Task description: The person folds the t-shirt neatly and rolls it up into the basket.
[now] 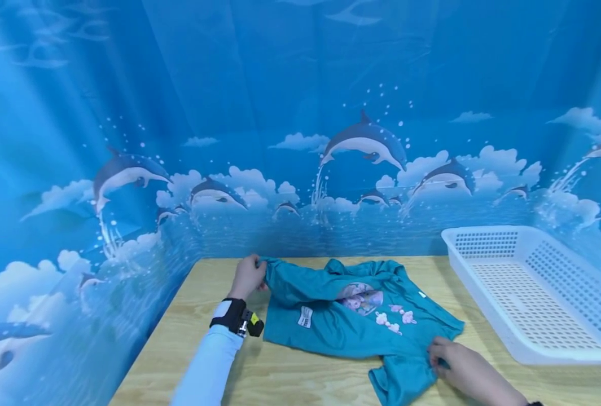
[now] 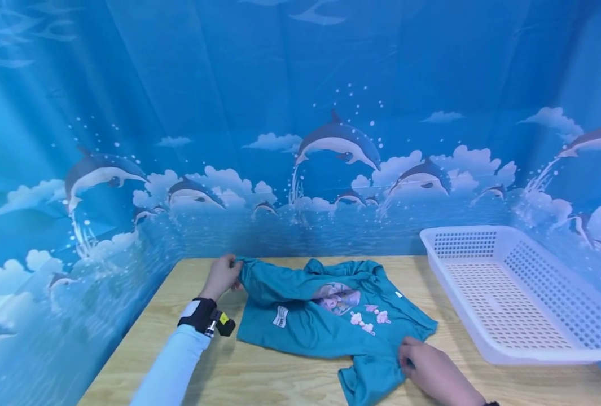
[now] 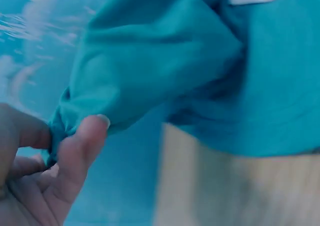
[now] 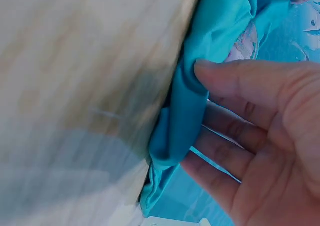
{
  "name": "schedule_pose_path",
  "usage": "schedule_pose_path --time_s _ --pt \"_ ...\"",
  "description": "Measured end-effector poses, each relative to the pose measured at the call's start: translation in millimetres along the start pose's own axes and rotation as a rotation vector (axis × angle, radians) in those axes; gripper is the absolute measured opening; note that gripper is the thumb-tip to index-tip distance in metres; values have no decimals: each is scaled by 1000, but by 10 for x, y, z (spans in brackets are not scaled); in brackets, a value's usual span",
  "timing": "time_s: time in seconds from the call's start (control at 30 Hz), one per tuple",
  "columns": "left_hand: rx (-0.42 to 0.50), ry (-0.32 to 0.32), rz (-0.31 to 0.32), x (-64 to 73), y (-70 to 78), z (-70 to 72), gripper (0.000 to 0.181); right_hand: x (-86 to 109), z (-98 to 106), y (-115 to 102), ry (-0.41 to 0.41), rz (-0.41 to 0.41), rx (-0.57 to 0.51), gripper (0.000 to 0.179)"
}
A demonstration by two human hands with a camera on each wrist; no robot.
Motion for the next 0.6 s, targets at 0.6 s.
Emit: schedule_pose_path --time_s 0.6 --pt "-444 -213 -325 750 390 -426 50 -95 73 -467 72 -120 25 12"
Point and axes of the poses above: each hand's wrist, its own x-axis away from the middle knuckle, its own z-axis out of the back of the hand, y = z × x, the point moved 10 cm from there along -x, towards the middle knuckle, and after that the axes turned 6 degrees about -x, right-handed, at the moved point
